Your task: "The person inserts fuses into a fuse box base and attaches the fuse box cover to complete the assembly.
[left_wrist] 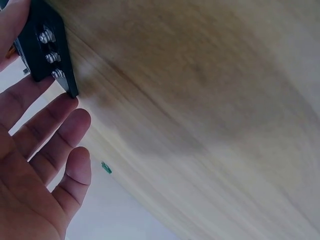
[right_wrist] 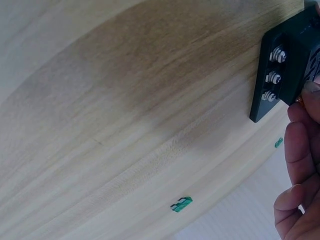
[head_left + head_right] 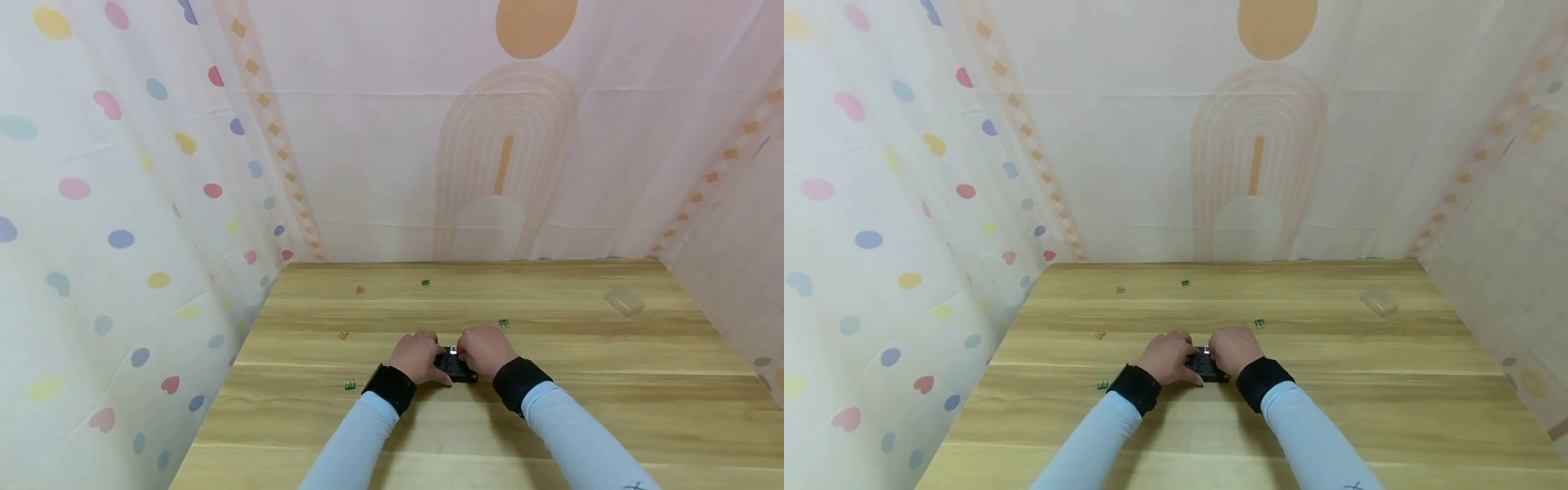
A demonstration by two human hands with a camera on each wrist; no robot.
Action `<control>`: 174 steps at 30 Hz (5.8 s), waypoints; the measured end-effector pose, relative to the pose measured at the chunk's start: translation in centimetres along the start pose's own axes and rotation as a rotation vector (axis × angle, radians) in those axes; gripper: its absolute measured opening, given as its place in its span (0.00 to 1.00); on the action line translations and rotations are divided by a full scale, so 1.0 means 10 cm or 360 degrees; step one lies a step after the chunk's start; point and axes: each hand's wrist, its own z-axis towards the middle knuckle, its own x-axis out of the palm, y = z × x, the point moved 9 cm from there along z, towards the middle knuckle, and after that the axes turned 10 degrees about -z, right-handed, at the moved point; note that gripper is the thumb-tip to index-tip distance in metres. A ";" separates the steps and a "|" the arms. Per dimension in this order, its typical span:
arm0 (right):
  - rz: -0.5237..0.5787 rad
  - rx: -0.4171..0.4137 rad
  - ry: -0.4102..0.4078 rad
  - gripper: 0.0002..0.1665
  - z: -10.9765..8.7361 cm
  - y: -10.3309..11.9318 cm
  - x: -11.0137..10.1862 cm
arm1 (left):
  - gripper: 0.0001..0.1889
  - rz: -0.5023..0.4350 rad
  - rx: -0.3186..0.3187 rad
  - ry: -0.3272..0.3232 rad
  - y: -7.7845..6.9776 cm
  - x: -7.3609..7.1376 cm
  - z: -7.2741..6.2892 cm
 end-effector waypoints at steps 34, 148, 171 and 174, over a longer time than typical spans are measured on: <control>0.0057 -0.0002 -0.0106 0.06 -0.01 -0.01 -0.05 | 0.29 -0.0077 -0.0025 0.0003 0.01 -0.03 0.04; 0.0105 0.0258 -0.0002 0.12 -0.15 -0.99 -0.15 | 0.30 -0.0037 -0.0086 -0.0022 -0.03 -0.08 -0.04; 0.0008 0.0206 0.0000 0.10 -0.01 -0.97 -0.09 | 0.30 -0.0030 -0.0091 -0.0008 -0.01 -0.06 -0.03; -0.0001 0.0207 -0.0004 0.08 -0.01 -0.97 -0.07 | 0.30 -0.0008 -0.0086 -0.0014 -0.01 -0.06 -0.03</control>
